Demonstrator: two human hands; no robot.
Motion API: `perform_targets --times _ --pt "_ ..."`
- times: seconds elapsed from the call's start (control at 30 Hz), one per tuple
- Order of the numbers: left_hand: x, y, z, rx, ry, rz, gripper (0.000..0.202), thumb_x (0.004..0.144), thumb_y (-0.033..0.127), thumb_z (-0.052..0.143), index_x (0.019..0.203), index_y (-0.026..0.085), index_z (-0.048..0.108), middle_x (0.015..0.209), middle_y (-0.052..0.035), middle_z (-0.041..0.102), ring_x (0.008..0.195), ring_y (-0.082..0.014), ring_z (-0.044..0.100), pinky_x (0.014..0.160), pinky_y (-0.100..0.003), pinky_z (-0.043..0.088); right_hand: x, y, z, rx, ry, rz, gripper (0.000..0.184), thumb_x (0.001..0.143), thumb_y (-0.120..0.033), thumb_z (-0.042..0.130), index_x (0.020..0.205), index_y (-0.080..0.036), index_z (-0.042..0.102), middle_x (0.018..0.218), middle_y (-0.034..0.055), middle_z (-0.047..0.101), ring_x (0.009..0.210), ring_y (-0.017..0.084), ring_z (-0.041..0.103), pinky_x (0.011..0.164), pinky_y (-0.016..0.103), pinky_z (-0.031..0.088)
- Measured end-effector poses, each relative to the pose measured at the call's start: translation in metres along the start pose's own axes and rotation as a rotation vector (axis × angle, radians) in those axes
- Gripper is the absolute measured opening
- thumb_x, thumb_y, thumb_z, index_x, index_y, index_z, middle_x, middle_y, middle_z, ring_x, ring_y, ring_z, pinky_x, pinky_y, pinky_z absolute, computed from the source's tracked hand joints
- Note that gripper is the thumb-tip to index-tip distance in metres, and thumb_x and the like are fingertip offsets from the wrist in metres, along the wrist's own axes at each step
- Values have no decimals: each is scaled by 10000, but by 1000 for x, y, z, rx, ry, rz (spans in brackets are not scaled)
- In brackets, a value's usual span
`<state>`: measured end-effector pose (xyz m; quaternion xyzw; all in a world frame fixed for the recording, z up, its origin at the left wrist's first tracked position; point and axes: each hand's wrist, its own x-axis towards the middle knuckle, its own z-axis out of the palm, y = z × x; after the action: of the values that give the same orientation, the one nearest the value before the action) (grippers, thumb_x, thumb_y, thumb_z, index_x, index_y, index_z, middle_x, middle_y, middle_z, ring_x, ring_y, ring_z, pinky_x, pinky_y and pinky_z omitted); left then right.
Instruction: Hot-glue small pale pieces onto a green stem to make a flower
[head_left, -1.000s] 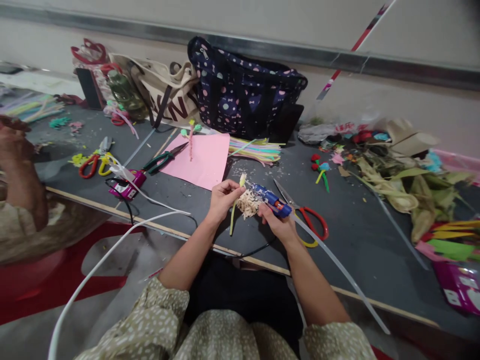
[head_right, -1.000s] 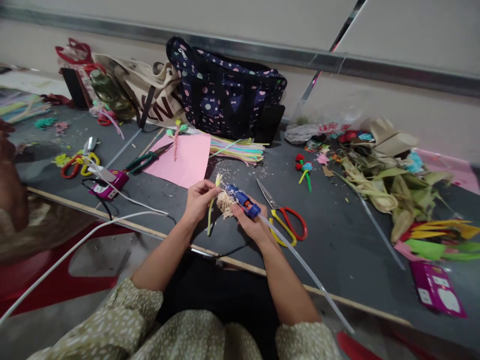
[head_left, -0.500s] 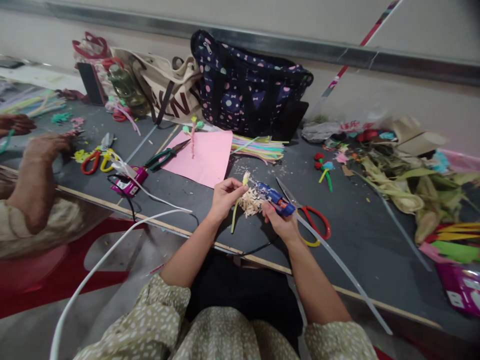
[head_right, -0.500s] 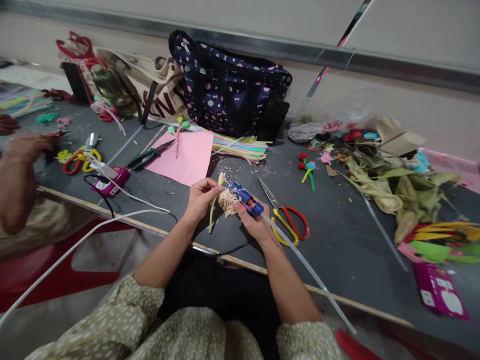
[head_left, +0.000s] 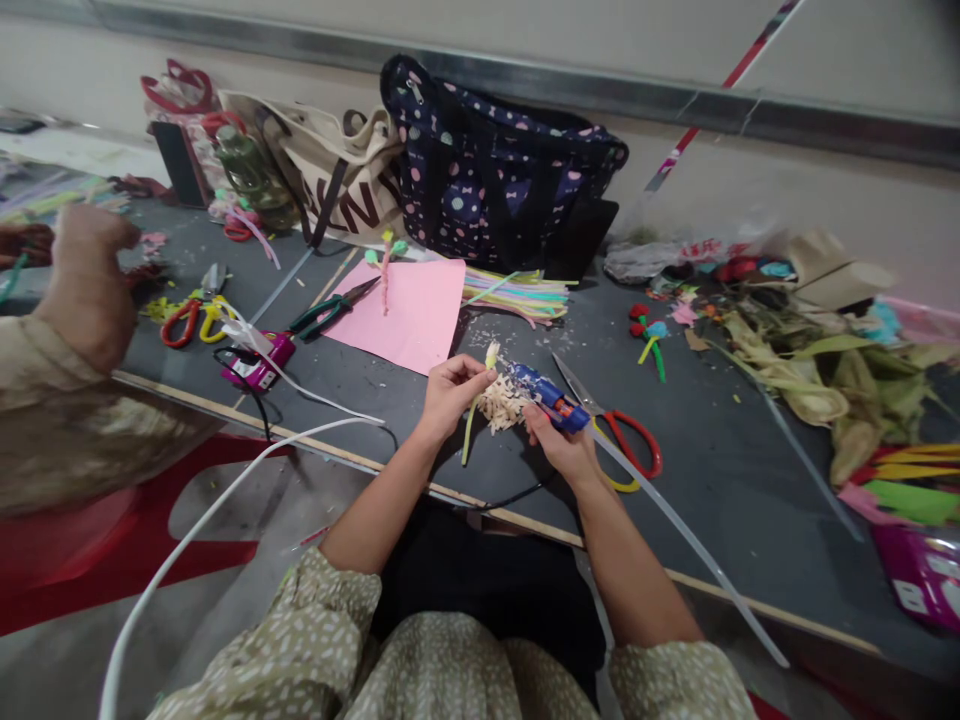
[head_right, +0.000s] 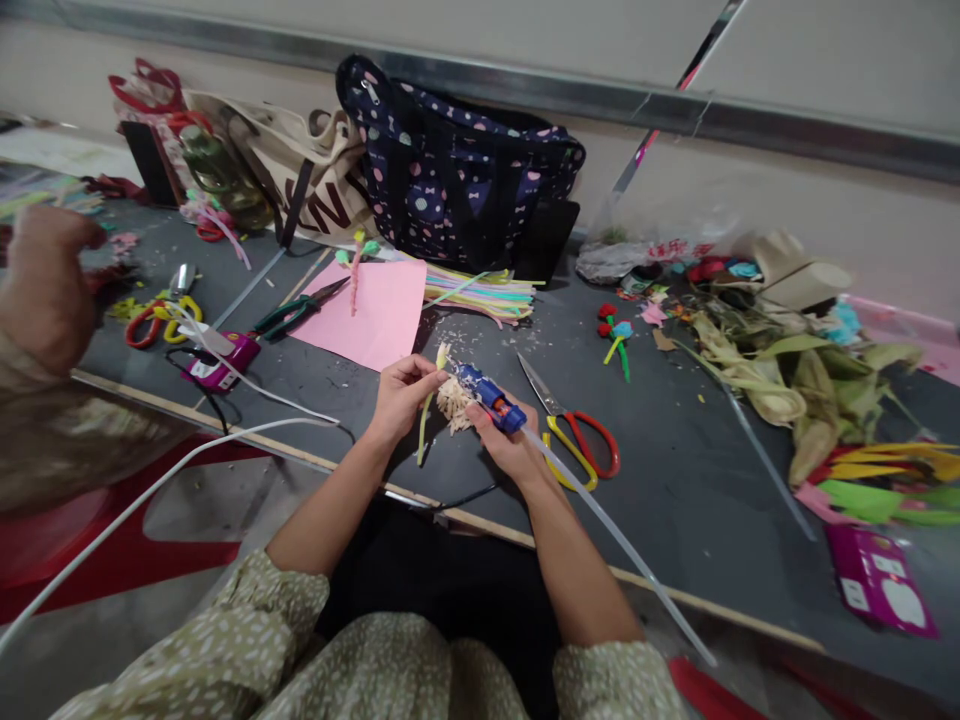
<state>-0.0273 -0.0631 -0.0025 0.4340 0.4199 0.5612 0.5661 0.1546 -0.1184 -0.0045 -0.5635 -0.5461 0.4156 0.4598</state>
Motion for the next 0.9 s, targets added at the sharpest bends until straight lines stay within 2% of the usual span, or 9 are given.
perform_targets --times 0.7,0.9 --pt "1 0 0 -24 9 6 344 659 424 853 682 153 642 506 58 481 414 -31 313 418 -195 209 0 -6 0 -33 -27 4 397 789 -580 704 678 -210 612 513 -29 556 472 124 524 489 258 429" --pt "1 -2 -1 -19 8 12 340 669 427 845 688 156 641 509 57 485 415 -35 318 412 -199 195 -1 -8 -1 -32 -33 18 357 795 -561 707 752 -214 638 551 -26 574 483 131 542 505 267 443"
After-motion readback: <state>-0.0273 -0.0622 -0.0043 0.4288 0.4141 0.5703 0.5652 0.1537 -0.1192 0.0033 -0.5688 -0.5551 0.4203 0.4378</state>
